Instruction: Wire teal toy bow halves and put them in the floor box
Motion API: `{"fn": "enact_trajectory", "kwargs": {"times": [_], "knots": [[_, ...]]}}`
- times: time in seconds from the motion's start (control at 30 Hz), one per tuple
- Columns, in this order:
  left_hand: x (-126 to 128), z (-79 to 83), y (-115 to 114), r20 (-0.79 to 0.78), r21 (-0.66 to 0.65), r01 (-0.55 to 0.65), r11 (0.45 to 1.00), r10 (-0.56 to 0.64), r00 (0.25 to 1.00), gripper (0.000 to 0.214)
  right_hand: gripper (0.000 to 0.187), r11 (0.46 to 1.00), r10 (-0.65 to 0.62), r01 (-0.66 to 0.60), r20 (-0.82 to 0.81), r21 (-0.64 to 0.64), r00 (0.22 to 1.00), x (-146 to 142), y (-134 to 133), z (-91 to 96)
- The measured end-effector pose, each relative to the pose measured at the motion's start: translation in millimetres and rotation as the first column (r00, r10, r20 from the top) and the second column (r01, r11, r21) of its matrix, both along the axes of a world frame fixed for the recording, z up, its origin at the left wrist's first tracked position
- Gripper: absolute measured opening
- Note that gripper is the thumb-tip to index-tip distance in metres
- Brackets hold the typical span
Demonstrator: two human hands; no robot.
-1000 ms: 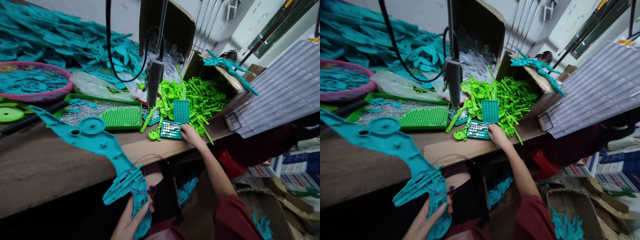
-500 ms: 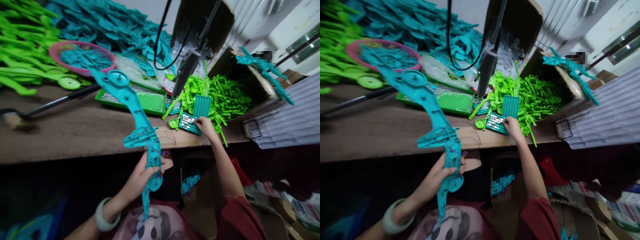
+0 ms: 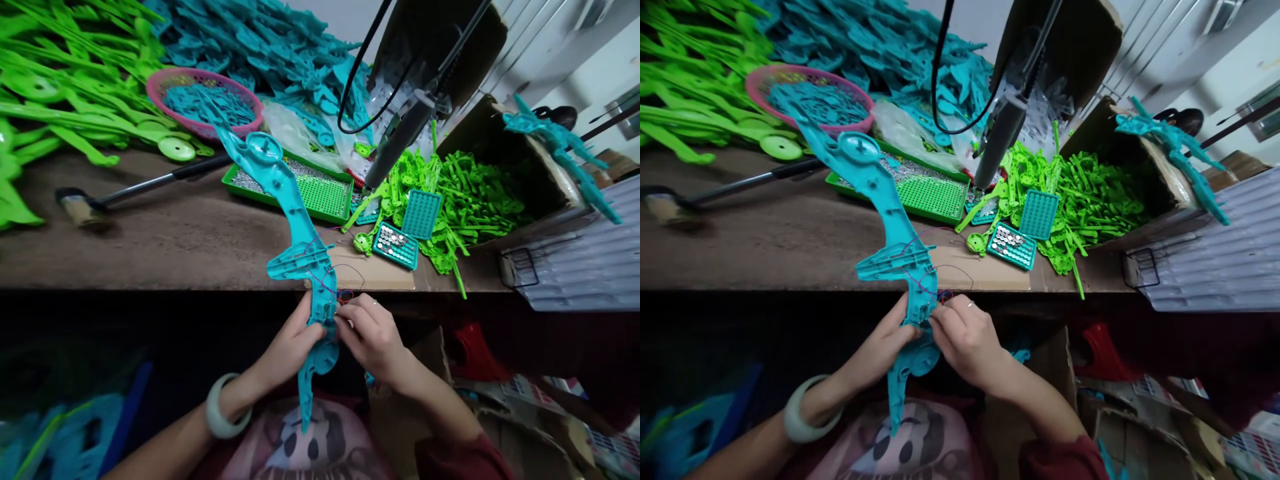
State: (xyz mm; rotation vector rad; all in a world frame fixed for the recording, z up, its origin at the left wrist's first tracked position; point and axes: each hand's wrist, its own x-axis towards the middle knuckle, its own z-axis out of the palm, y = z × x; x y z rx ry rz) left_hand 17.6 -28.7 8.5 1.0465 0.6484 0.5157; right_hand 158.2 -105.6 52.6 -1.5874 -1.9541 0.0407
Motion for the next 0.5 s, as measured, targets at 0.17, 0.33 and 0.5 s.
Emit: {"fn": "enact_trajectory", "kwargs": {"times": [0.17, 0.33, 0.5], "knots": [[-1.1, -6.5, -3.9, 0.012, 0.054, 0.024, 0.998, -0.024, 1.0, 0.063, 0.018, 0.999, 0.029, -0.027, 0.119, -0.025, 0.992, 0.1, 4.3, -3.5], [-4.2, -3.2, -6.1, 0.004, 0.076, 0.013, 0.997, -0.013, 1.0, 0.063, 0.021, 0.994, 0.082, -0.066, 0.194, -0.086, 0.978, -4.0, 0.6, 1.1], [-7.9, -2.8, -5.4, -0.03, 0.037, 0.039, 0.999, -0.038, 0.999, 0.061, 0.016, 0.991, 0.067, -0.077, -0.088, -0.11, 0.994, -4.3, -2.6, 3.6]]}}
